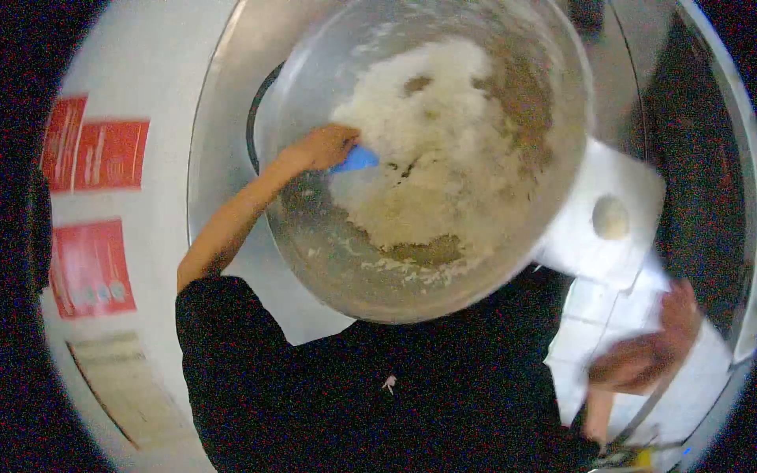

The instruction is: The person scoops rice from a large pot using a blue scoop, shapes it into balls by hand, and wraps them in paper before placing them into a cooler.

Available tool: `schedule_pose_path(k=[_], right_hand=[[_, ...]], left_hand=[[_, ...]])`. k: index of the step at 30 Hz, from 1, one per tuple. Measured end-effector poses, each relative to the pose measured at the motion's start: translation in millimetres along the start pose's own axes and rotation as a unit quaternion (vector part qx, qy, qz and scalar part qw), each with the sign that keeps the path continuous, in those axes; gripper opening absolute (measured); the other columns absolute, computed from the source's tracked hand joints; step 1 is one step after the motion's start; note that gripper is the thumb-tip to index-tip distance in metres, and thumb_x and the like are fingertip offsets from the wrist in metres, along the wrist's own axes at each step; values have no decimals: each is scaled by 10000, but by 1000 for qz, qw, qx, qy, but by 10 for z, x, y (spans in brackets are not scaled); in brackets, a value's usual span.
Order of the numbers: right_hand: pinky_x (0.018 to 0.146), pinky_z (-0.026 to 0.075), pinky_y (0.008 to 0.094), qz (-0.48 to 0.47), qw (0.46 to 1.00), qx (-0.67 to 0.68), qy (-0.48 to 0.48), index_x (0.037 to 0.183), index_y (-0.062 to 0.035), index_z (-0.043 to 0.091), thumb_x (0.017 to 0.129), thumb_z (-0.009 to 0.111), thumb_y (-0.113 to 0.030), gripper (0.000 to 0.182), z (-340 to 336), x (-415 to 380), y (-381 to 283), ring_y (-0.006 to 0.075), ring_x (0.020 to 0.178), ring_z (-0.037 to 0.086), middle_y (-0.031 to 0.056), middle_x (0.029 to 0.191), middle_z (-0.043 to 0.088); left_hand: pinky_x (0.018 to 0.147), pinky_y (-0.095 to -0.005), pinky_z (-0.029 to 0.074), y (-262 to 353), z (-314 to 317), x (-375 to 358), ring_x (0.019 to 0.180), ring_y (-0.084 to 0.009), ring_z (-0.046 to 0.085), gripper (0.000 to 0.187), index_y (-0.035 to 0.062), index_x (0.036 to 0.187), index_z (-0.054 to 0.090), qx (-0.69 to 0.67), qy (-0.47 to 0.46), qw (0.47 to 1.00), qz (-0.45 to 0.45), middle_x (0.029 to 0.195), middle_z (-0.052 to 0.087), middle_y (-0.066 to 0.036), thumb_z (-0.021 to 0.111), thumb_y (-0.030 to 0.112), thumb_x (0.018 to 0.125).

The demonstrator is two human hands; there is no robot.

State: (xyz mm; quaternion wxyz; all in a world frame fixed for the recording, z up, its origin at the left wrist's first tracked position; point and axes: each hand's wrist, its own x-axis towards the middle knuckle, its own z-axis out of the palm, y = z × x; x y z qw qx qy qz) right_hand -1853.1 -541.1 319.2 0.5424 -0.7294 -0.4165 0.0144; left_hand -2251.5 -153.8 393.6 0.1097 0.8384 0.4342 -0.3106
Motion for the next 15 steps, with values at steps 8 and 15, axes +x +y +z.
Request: schedule_pose_path(k=[8, 15], right_hand=[[1059, 247, 664, -373, 904, 181, 102, 741, -145, 604, 820, 506, -487, 365, 1519, 180, -1116, 279, 953, 610, 41, 799, 576], [746, 402, 419, -401, 890, 216, 0, 555, -130, 489, 747, 532, -320, 273, 1293, 447, -1159, 196, 660, 464, 7, 586, 430]], left_hand=[[778, -451, 483, -71, -44, 48, 834, -398, 619, 236, 38, 982, 642, -134, -68, 984, 98, 853, 658, -205, 500, 207, 898], [656, -503, 479, -74, -754, 419, 720, -400, 628, 160, 61, 961, 608, 98, 103, 986, 82, 777, 647, -190, 532, 142, 847]])
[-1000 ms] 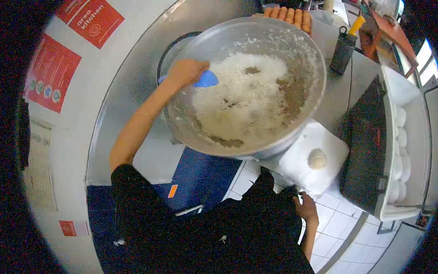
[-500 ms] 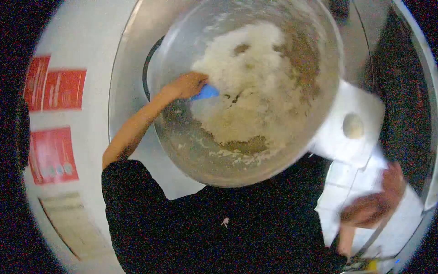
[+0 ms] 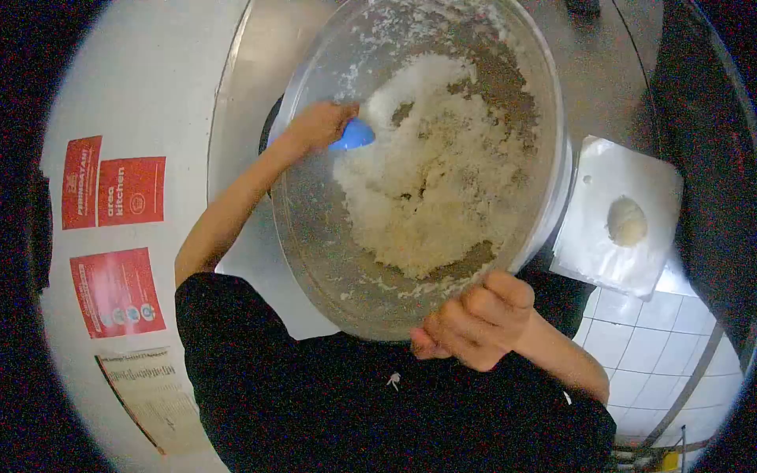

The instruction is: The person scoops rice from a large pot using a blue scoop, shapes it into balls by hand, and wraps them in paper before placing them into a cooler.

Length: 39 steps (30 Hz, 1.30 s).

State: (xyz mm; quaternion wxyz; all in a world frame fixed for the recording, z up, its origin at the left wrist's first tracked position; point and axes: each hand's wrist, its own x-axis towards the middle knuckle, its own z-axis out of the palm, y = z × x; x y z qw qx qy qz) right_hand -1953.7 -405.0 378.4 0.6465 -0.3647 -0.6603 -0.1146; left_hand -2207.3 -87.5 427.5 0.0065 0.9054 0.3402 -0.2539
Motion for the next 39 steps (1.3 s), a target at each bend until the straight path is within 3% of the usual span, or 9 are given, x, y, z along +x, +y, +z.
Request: schedule_pose_path(k=[3, 12, 14, 16, 20, 25, 28, 37, 39], right_hand=[[640, 328, 349, -2, 1000, 20, -13, 537, -121, 470, 720, 527, -277, 247, -5, 62, 11, 180, 612, 419, 2, 551, 406], [636, 338, 375, 48, 997, 31, 59, 535, -97, 467, 779, 440, -240, 284, 34, 51, -45, 215, 598, 443, 37, 556, 445], [629, 339, 380, 52, 996, 25, 63, 525, -90, 450, 777, 432, -224, 286, 45, 70, -37, 220, 576, 439, 38, 542, 434], [633, 346, 386, 56, 996, 32, 67, 523, -89, 448, 775, 432, -226, 287, 32, 48, -56, 218, 568, 434, 36, 533, 424], [651, 365, 398, 51, 994, 54, 86, 531, -75, 476, 766, 435, -233, 286, 49, 30, -13, 221, 560, 444, 33, 519, 423], [660, 377, 403, 59, 988, 135, 39, 568, -57, 535, 763, 429, -240, 288, -90, 43, 94, 226, 565, 489, 54, 561, 494], [663, 384, 407, 76, 987, 142, 10, 587, -50, 559, 780, 408, -240, 310, -150, 31, 115, 222, 575, 509, 63, 593, 531], [697, 398, 414, 65, 989, 135, 17, 634, -69, 616, 847, 353, -260, 389, -126, 3, 154, 217, 625, 535, 52, 633, 586], [716, 399, 416, 66, 989, 133, 16, 655, -77, 630, 859, 342, -268, 401, -140, 11, 161, 217, 633, 537, 50, 644, 594]], left_hand=[[643, -535, 477, -58, 224, 225, 731, -447, 622, 174, 62, 990, 599, 116, 18, 993, -31, 772, 647, -194, 515, 152, 868], [867, -464, 455, 11, 538, -216, 967, -361, 583, 255, 32, 1024, 595, -102, -162, 979, -64, 1002, 623, -210, 444, 226, 955], [858, -431, 459, -102, 721, -361, 943, -329, 593, 275, 57, 1041, 609, -239, -191, 950, 56, 991, 639, -172, 450, 271, 972], [760, -449, 477, 238, 925, -612, 830, -353, 625, 259, 40, 1037, 623, -252, -102, 961, -42, 905, 660, -199, 459, 215, 939], [744, -401, 497, 317, 1036, -691, 762, -292, 622, 288, 46, 1068, 622, -219, -111, 969, -2, 845, 655, -162, 432, 241, 972], [559, -342, 502, 947, 516, -663, 632, -210, 608, 330, 96, 1174, 603, -297, -351, 872, -166, 861, 622, -110, 417, 294, 986], [412, -298, 424, 1505, 403, -699, 483, -146, 532, 351, 119, 1223, 591, -383, -324, 836, -221, 795, 600, -79, 428, 322, 988], [397, -231, 377, 1824, 93, -567, 462, -95, 475, 398, 114, 1271, 546, -647, -300, 666, -217, 678, 565, -10, 442, 371, 986], [436, -278, 413, 1679, -155, -498, 481, -121, 492, 359, 110, 1236, 543, -628, -165, 745, -154, 683, 569, -25, 407, 356, 1012]])
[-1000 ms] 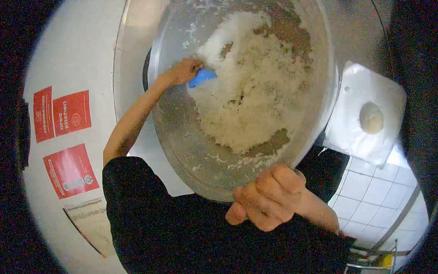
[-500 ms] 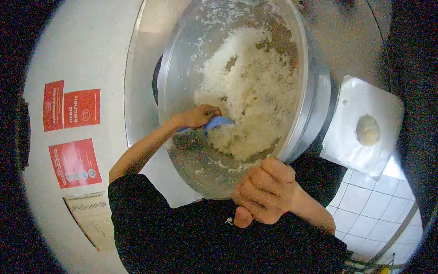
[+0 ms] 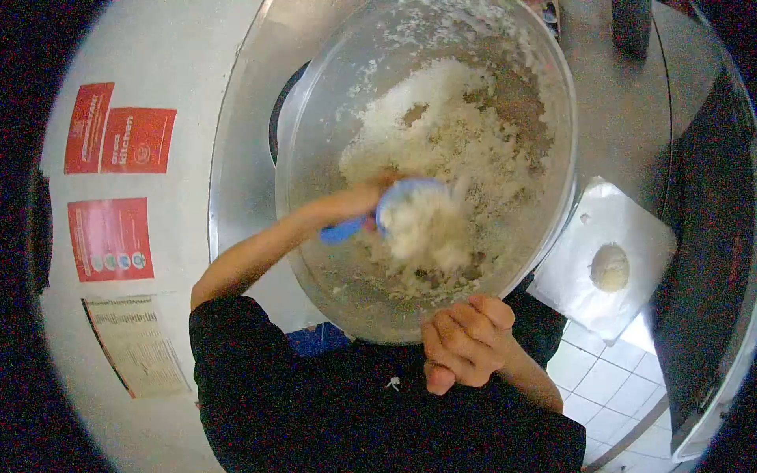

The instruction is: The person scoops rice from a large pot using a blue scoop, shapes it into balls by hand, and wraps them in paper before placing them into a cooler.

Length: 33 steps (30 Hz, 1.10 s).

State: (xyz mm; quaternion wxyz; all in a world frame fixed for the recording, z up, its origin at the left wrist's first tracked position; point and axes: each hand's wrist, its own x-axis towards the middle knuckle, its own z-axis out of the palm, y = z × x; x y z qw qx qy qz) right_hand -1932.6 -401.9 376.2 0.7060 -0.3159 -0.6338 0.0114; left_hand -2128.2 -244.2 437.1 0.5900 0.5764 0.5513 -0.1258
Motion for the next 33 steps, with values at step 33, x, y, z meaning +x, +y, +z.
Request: schedule_pose_path(k=[33], right_hand=[[1010, 316, 595, -3, 997, -60, -54, 670, -92, 626, 851, 322, -309, 415, -60, -61, -31, 234, 798, 618, 33, 645, 568]], left_hand=[[491, -329, 466, -462, 652, 629, 523, -156, 520, 360, 105, 1116, 542, 257, 77, 896, 354, 684, 530, -52, 349, 395, 1025]])
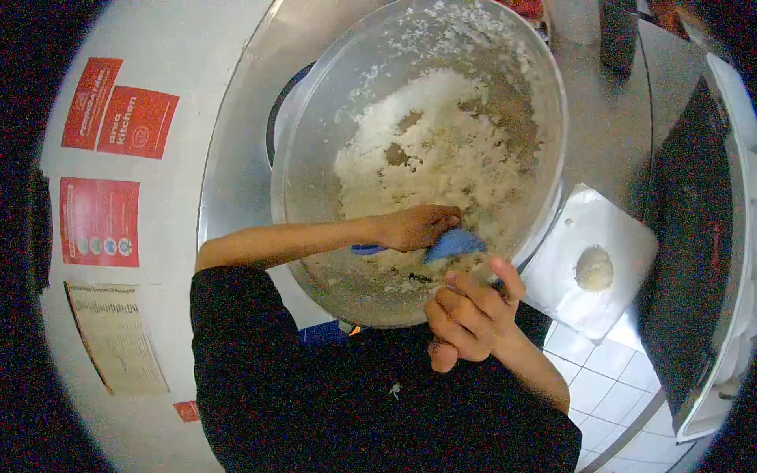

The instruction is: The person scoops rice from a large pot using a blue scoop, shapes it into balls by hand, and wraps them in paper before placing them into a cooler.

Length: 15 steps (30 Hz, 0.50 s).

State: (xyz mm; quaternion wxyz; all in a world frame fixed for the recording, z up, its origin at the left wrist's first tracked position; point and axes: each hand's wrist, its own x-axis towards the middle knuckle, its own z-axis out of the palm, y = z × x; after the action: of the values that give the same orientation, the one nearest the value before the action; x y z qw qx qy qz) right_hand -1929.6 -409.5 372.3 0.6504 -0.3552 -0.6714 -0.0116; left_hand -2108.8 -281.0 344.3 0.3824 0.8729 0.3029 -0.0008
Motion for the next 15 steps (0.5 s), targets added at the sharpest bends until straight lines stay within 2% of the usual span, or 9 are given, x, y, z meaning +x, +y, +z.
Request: schedule_pose_path(k=[1, 3, 5, 6, 7, 8, 9, 11, 15], right_hand=[[1011, 313, 599, 3, 1000, -3, 15, 673, -94, 626, 863, 321, -313, 421, 12, 6, 8, 235, 795, 616, 32, 652, 570], [1011, 311, 603, 3, 999, -10, 30, 676, -97, 625, 875, 319, -318, 427, 31, 12, 3, 235, 792, 614, 31, 660, 573], [1015, 307, 610, 32, 998, -15, 53, 678, -100, 625, 884, 319, -319, 429, 55, 19, -15, 237, 790, 612, 33, 671, 578], [1015, 307, 610, 27, 998, -20, 51, 678, -100, 625, 884, 319, -319, 429, 38, 18, -20, 237, 790, 612, 33, 671, 578], [1020, 314, 589, 36, 998, -23, 41, 697, -114, 645, 857, 342, -316, 397, 15, 19, -16, 224, 802, 622, 21, 692, 595], [1025, 322, 569, 45, 998, -26, 32, 716, -129, 665, 830, 366, -313, 369, -2, 22, -21, 211, 814, 632, 8, 712, 612], [1025, 322, 569, 37, 998, -33, 34, 716, -129, 665, 830, 366, -313, 369, 9, 16, -35, 211, 814, 632, 8, 712, 612], [1022, 321, 578, 61, 995, -29, 70, 703, -131, 656, 834, 372, -308, 359, 66, 22, -21, 210, 820, 626, 3, 705, 607], [1002, 319, 618, 64, 994, -48, 71, 650, -99, 616, 864, 333, -274, 396, 65, 80, -56, 243, 742, 582, 36, 649, 564]], left_hand=[[527, -344, 471, 270, -217, 16, 555, -172, 534, 356, 101, 1132, 536, -97, -90, 974, -181, 687, 532, -57, 354, 388, 1023], [563, -359, 476, 505, -500, -11, 586, -188, 549, 354, 97, 1148, 531, -186, -177, 901, -349, 691, 535, -62, 360, 381, 1021], [631, -368, 484, 513, -682, -39, 631, -202, 597, 310, 71, 1159, 521, -236, -129, 887, -375, 837, 619, -122, 381, 309, 1017], [654, -370, 486, 483, -748, -56, 646, -207, 613, 297, 63, 1163, 518, -254, -113, 882, -381, 886, 647, -142, 389, 286, 1016], [629, -371, 472, 389, -806, -51, 631, -218, 608, 297, 71, 1174, 503, -155, 16, 959, -236, 842, 638, -141, 390, 296, 1017], [604, -372, 459, 346, -868, -53, 616, -229, 603, 299, 80, 1186, 487, -50, 145, 985, -78, 799, 628, -140, 392, 307, 1018], [604, -372, 459, 499, -958, -85, 616, -229, 603, 299, 80, 1186, 487, -47, 147, 986, -67, 799, 628, -140, 392, 307, 1018], [679, -364, 452, 858, -1120, -187, 698, -223, 549, 382, 85, 1206, 480, 9, 173, 964, -199, 806, 568, -121, 434, 406, 1003], [785, -384, 466, 967, -1210, -300, 842, -280, 599, 417, 81, 1230, 474, -10, 202, 975, -93, 957, 600, -181, 570, 368, 943]])
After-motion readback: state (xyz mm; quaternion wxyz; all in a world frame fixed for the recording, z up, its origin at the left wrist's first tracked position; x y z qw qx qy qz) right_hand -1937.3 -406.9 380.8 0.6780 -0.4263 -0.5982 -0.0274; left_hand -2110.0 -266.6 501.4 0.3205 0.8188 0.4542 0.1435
